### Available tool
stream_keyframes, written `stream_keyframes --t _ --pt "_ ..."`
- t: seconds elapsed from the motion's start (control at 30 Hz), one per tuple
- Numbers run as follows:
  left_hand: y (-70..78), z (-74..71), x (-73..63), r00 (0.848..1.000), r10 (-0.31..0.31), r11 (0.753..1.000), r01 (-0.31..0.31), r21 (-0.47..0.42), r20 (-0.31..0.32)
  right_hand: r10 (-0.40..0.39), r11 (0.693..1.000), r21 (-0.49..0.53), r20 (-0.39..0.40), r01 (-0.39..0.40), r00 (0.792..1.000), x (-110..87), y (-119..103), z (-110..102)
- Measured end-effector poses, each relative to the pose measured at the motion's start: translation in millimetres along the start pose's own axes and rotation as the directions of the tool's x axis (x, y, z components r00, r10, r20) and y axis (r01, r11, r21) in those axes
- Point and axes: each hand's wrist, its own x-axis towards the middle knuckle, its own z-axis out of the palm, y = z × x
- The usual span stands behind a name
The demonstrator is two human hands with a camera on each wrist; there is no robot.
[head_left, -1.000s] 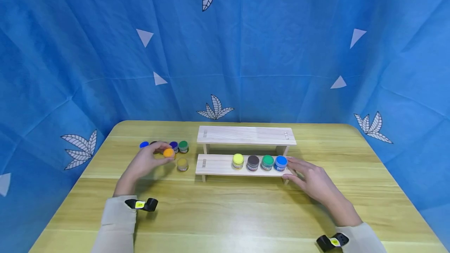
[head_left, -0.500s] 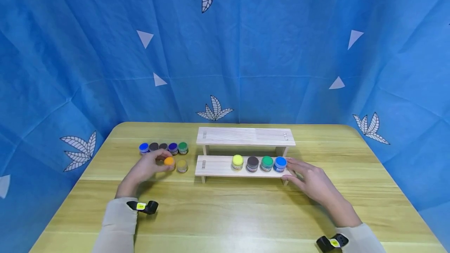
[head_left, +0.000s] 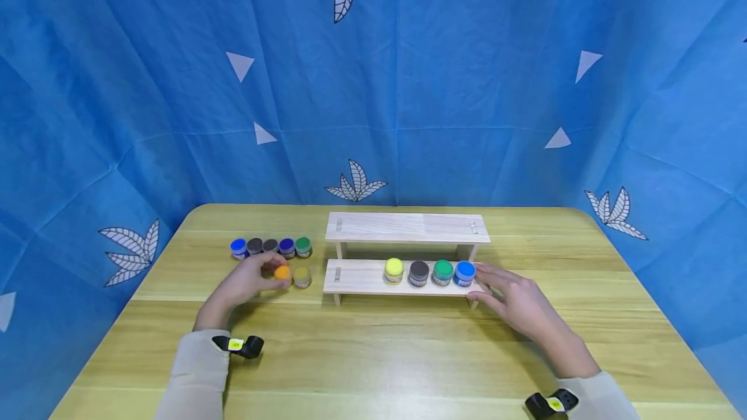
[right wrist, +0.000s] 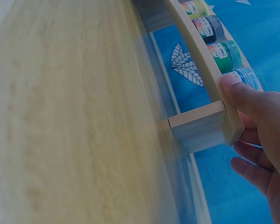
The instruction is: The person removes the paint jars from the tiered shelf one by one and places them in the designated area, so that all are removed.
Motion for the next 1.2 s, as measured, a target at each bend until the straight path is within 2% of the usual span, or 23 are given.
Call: stream_keyframes --t 0.23,0.43,0.6,0.73,0.87,1.0,1.2 --pt "-0.1 -0.4 -1.2 1.000 0.012 1.000 -0.012 -0.010 0.018 -0.006 1.000 0.009 -0.007 0.006 1.000 -1.5 -0.4 -0.2" --pt "15.3 -3.0 -2.2 1.000 0.008 0.999 -0.009 -0.040 -0.018 -0.002 1.000 0.002 -0.006 0.002 1.000 -1.9 -0.4 -0.4" --pt "37.7 -4.7 -2.5 0.993 0.090 0.996 -0.091 -0.005 -0.079 -0.006 1.000 0.003 -0.013 0.006 1.000 -2.0 -0.4 -0.9" --pt "54.5 -3.9 -3.2 0.978 0.171 0.985 -0.167 0.042 -0.118 -0.014 1.000 0.006 -0.022 0.014 1.000 -2.0 -0.4 -1.1" --pt "71.2 -1.0 -5.3 0.965 0.222 0.975 -0.216 0.058 -0.141 -0.020 1.000 0.007 -0.027 0.020 0.999 -2.0 -0.3 -1.0" --pt "87.7 5.8 -6.5 0.953 0.268 0.963 -0.259 0.079 -0.140 -0.021 1.000 0.007 -0.026 0.021 0.999 -2.0 0.3 -0.7" --pt "106.7 21.1 -5.3 0.934 0.343 0.936 -0.332 0.116 -0.098 -0.016 1.000 0.012 -0.018 0.017 1.000 -0.6 0.7 0.1"
